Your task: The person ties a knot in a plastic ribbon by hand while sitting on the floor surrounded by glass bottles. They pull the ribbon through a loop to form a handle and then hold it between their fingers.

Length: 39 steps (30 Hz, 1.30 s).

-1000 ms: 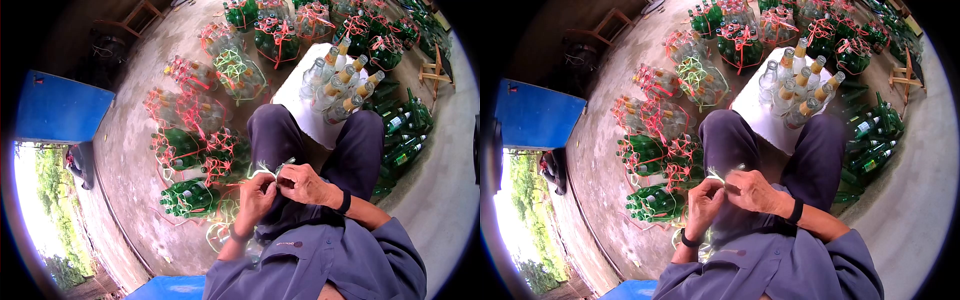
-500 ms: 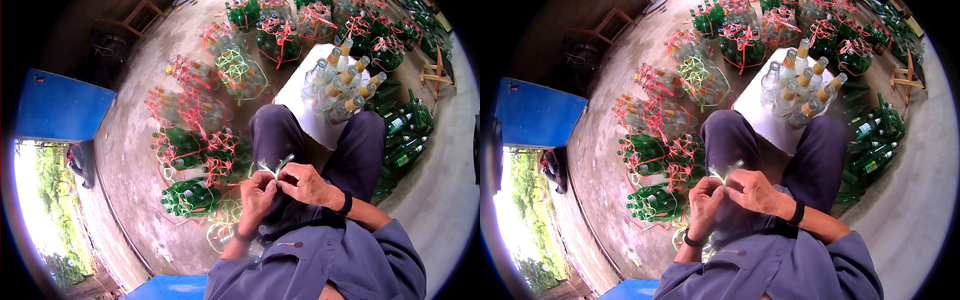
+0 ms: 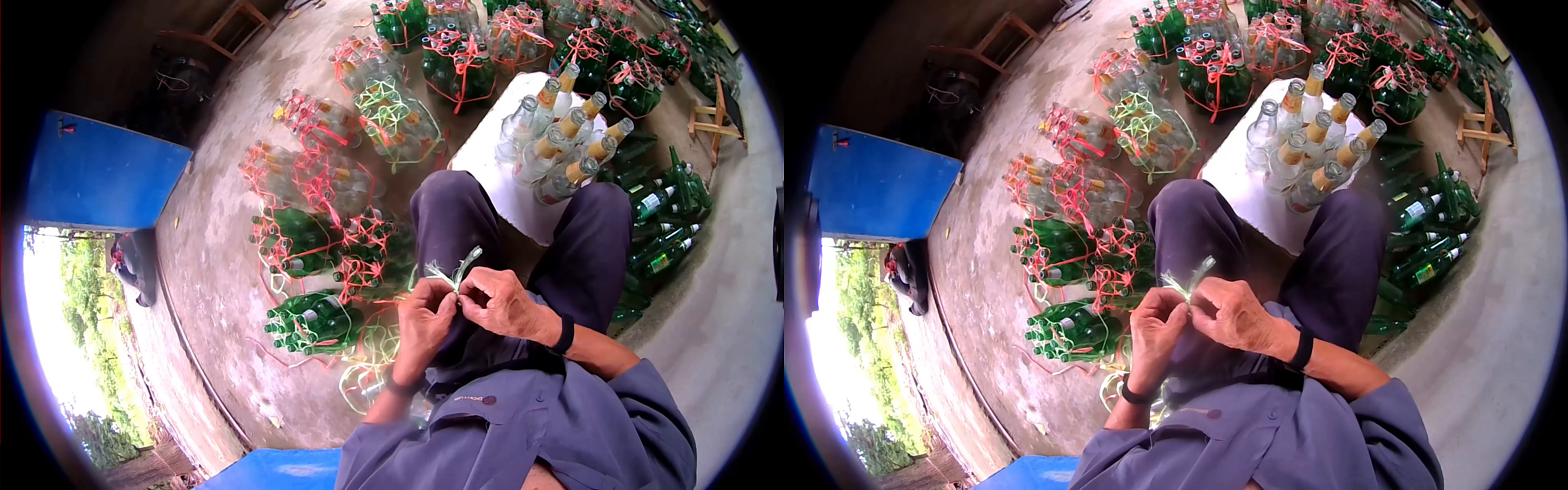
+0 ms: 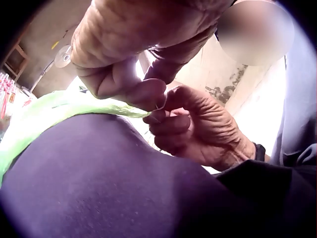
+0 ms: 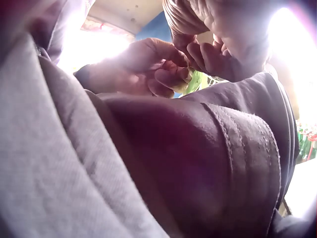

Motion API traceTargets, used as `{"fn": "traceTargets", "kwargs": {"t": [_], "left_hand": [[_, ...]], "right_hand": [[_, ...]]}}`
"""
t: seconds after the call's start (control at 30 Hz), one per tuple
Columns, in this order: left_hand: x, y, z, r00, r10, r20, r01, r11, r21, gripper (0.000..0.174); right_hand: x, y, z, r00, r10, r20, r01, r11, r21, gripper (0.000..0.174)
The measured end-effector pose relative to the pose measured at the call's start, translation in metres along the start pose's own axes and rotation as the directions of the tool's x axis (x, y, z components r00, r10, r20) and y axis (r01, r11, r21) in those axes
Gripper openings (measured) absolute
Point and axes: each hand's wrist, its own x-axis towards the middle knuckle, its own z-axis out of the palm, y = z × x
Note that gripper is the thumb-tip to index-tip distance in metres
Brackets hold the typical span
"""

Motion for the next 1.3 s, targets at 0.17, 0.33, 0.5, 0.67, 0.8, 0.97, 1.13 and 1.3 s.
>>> {"fn": "traceTargets", "kwargs": {"t": [0.17, 0.33, 0.5, 0.67, 0.8, 0.97, 1.13, 1.3], "left_hand": [[0.000, -0.004, -0.001, 0.998, 0.058, -0.014, -0.056, 0.993, 0.104, 0.010], [0.000, -0.002, -0.001, 0.998, 0.071, -0.003, -0.069, 0.987, 0.146, 0.009], [0.002, 0.001, -0.004, 0.998, 0.060, 0.035, -0.066, 0.973, 0.220, 0.009], [0.001, -0.002, -0.003, 0.999, 0.020, 0.031, -0.024, 0.988, 0.155, 0.009], [0.001, -0.004, -0.003, 0.999, -0.037, 0.030, 0.035, 0.998, 0.043, 0.006], [0.003, -0.003, -0.007, 0.991, -0.115, 0.068, 0.118, 0.992, -0.036, 0.006], [0.003, -0.002, -0.007, 0.975, -0.178, 0.130, 0.209, 0.934, -0.289, 0.004], [-0.003, 0.010, -0.005, 0.989, -0.139, 0.042, 0.145, 0.975, -0.166, 0.006]], "right_hand": [[0.000, 0.001, 0.000, 1.000, -0.026, -0.012, 0.026, 1.000, -0.016, 0.018], [0.001, 0.001, -0.001, 0.997, -0.070, 0.020, 0.070, 0.997, -0.012, 0.023], [0.003, -0.002, -0.002, 0.994, -0.101, 0.051, 0.101, 0.995, -0.003, 0.024], [0.002, -0.001, -0.002, 0.994, -0.093, 0.056, 0.093, 0.996, 0.013, 0.024], [0.000, 0.000, -0.001, 0.995, -0.080, 0.053, 0.078, 0.996, 0.032, 0.022], [-0.002, 0.003, -0.003, 0.998, 0.018, 0.067, -0.024, 0.996, 0.080, 0.017], [-0.003, 0.008, -0.007, 0.990, 0.114, 0.080, -0.124, 0.983, 0.134, 0.013], [0.003, -0.001, -0.008, 0.999, 0.009, 0.038, -0.012, 0.996, 0.093, 0.017]]}}
